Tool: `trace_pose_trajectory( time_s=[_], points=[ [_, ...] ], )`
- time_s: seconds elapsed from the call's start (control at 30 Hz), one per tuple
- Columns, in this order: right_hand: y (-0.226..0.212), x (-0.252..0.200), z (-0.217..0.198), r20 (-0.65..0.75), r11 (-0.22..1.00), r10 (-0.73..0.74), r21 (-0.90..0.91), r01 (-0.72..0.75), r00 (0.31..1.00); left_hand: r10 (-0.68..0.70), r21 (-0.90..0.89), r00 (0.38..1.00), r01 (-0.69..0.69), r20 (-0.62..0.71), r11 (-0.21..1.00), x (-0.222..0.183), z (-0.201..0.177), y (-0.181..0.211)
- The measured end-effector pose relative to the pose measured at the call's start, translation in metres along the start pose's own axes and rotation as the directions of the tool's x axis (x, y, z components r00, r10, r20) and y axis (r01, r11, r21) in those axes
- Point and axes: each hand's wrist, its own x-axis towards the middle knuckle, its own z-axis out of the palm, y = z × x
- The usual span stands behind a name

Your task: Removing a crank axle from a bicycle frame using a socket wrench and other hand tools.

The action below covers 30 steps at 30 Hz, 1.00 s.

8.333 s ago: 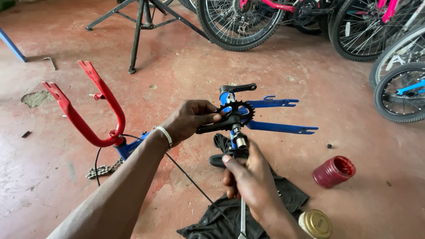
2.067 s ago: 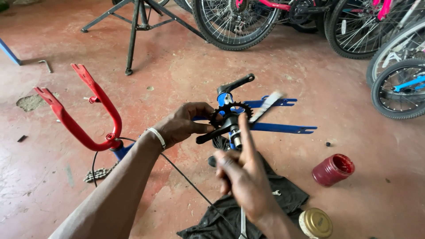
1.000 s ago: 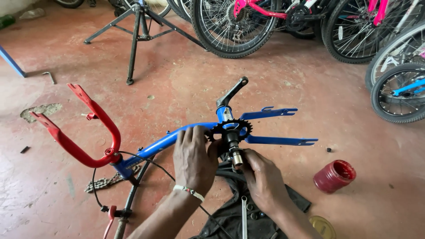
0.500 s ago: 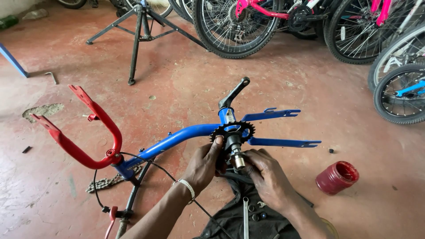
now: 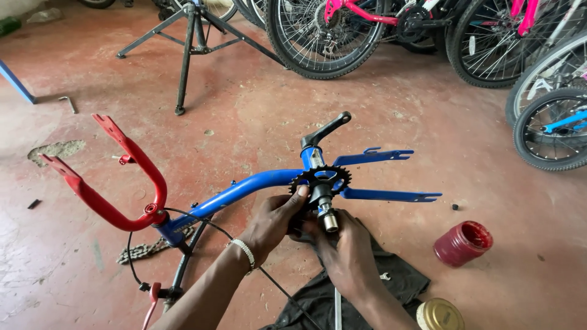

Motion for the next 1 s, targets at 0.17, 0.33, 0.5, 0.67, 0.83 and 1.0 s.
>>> trace_pose_trajectory(
  time_s=[0.17,0.33,0.5,0.67,0.83,1.0],
  points=[
    [0.009,0.0,0.003,-0.131,0.955,-0.092,-0.293,0.05,0.987,0.028,0.093,1.0,-0.029,0.006,0.995,0.002,0.001,0.0],
    [-0.003,-0.009,0.011,-0.131,0.998,0.036,-0.055,-0.044,0.991,0.034,0.118,0.998,-0.028,-0.046,0.993,0.002,-0.001,0.002],
    [-0.009,-0.012,0.016,-0.173,0.985,0.146,-0.061,-0.158,0.974,0.033,-0.014,0.999,-0.033,0.004,0.999,0.001,-0.004,0.007],
    [-0.025,-0.01,0.02,-0.146,0.91,0.394,0.202,-0.363,0.907,-0.11,0.065,0.994,0.109,0.01,0.992,-0.002,-0.003,0.01],
    [-0.046,-0.006,0.029,-0.082,0.732,0.482,0.585,-0.349,0.872,0.048,0.299,0.999,-0.05,0.013,0.953,0.008,-0.011,0.015],
    [-0.038,0.001,0.011,0.092,0.637,0.376,0.697,-0.329,0.922,0.057,0.577,0.997,-0.023,-0.042,0.817,-0.002,-0.012,0.043]
  ],
)
